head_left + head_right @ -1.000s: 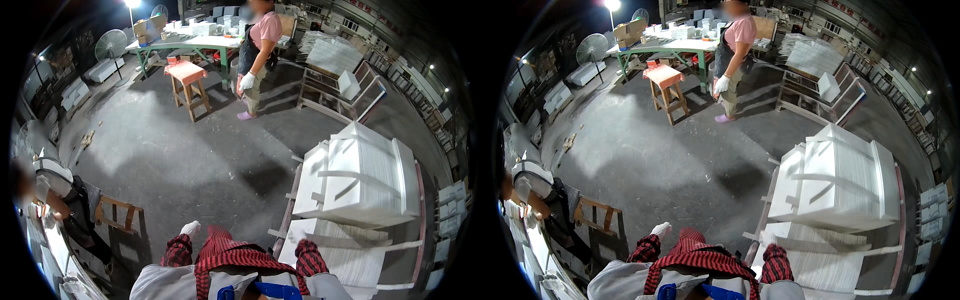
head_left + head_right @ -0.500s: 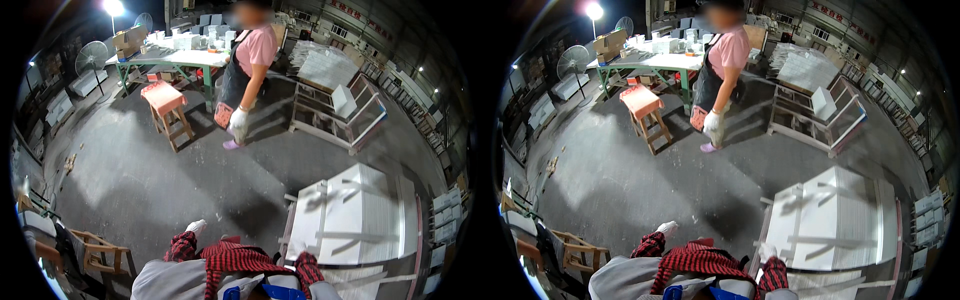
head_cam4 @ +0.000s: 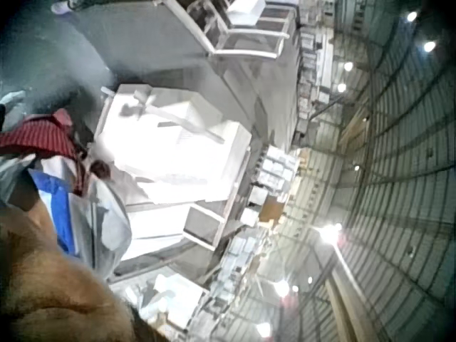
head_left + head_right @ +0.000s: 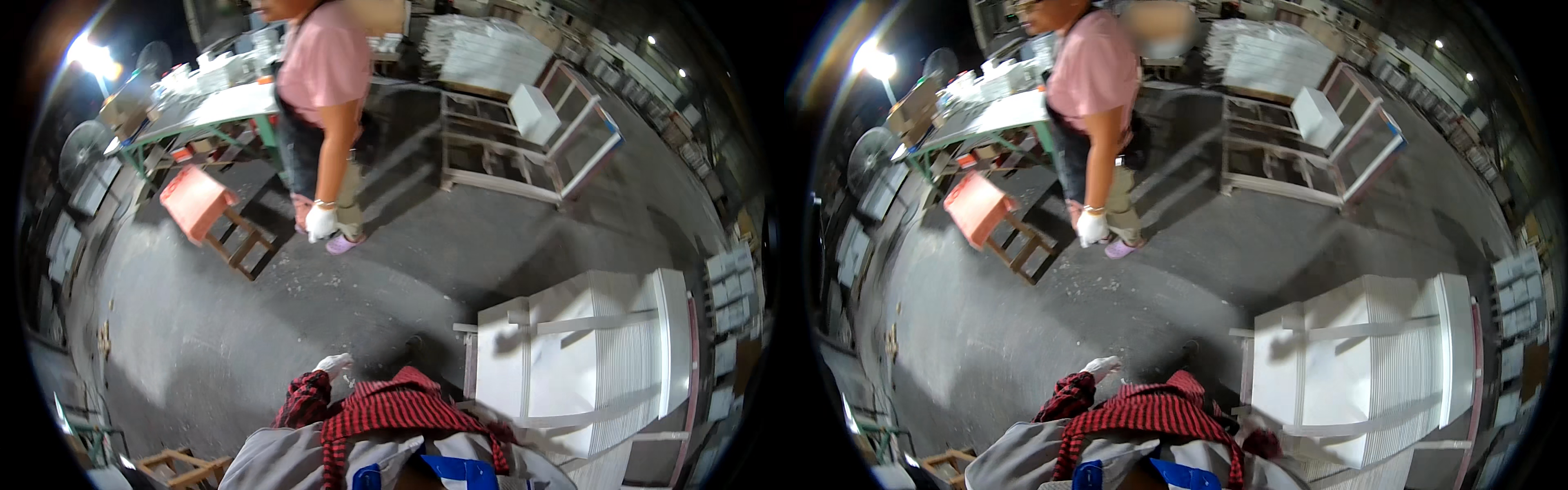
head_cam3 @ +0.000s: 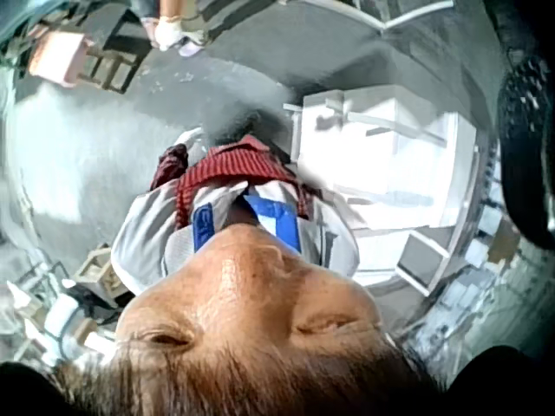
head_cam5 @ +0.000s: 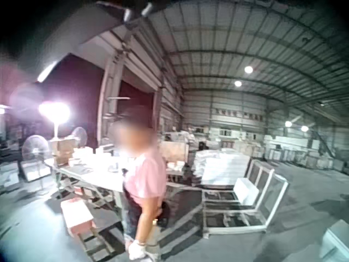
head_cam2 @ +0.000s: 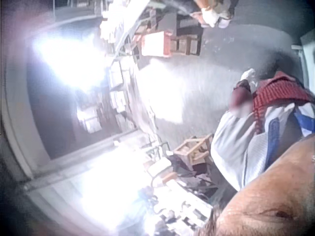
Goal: The person scrapes the surface of a white rectangular panel with a utility knife, then lifts and carries it to a nearby rack. The person returns to the workbench, places another panel on the surface, and continues scraping it with the knife.
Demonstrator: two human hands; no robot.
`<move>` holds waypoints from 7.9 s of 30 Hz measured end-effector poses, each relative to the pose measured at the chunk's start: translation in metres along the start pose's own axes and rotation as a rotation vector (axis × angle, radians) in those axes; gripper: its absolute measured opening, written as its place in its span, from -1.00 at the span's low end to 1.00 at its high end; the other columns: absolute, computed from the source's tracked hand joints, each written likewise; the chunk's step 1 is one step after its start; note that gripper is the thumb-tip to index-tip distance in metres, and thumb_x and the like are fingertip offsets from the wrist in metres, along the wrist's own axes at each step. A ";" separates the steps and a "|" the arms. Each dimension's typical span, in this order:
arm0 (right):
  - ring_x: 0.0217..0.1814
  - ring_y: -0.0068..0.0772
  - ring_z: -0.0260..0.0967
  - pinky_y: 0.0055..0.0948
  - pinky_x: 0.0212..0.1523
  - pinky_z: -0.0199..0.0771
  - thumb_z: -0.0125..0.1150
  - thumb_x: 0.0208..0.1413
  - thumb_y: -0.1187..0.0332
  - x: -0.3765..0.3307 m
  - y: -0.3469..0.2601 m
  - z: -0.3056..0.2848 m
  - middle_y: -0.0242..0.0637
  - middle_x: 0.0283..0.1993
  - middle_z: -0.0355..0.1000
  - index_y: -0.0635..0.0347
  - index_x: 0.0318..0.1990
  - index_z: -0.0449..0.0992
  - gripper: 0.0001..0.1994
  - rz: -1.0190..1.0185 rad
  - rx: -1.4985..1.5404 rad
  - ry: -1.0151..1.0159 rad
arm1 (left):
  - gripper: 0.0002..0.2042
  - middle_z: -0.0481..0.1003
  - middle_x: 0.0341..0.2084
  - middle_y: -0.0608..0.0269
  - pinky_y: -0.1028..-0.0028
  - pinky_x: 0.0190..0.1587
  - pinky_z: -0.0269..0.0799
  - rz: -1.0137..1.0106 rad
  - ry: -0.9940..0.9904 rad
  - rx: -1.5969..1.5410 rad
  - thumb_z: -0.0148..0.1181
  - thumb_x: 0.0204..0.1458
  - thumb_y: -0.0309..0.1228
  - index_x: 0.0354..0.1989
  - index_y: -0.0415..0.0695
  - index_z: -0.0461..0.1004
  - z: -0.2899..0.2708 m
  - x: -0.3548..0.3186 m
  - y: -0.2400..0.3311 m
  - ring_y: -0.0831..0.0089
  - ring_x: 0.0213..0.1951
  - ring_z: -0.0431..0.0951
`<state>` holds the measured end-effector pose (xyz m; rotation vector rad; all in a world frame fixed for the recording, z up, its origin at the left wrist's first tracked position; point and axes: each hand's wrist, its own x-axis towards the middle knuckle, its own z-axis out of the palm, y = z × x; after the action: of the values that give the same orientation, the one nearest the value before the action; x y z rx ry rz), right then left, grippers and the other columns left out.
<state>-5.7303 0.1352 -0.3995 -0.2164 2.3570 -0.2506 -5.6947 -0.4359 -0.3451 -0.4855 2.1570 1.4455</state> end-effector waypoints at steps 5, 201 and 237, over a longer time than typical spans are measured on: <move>-0.42 -0.10 0.52 -0.10 -0.39 0.51 0.16 0.11 0.14 0.211 0.002 -0.104 -0.13 -0.51 0.50 0.20 -0.47 0.52 -0.71 -0.232 -0.122 0.329 | -0.72 0.62 -0.19 0.03 0.23 -0.06 0.48 -0.052 0.033 0.227 0.01 0.19 -0.24 -0.05 -0.08 0.51 -0.062 0.082 0.029 0.09 -0.09 0.62; -0.01 -0.11 0.45 -0.09 0.15 0.43 -0.39 0.31 -0.35 1.610 0.234 -1.369 -0.13 -0.05 0.52 0.28 0.04 0.52 -0.19 0.776 2.510 2.273 | -0.52 0.49 0.07 0.07 0.09 0.15 0.39 0.987 -0.415 0.832 0.03 0.20 -0.08 0.11 -0.22 0.44 -0.077 2.350 1.452 0.17 0.09 0.49; -0.65 -0.37 0.19 -0.30 -0.50 0.27 -0.23 0.41 -0.13 1.390 -0.273 -1.480 -0.38 -0.78 0.15 -0.01 -0.68 0.32 -0.38 1.412 2.420 2.484 | -0.75 0.40 -0.45 0.23 0.24 -0.16 0.39 0.386 -0.692 0.397 -0.02 0.24 -0.22 -0.39 -0.11 0.37 -0.500 2.126 1.540 0.30 -0.33 0.44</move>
<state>-7.7296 -0.2721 -0.2171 -1.4976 0.1559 1.0597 -8.3653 -0.3647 -0.2651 0.5310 1.9194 1.0828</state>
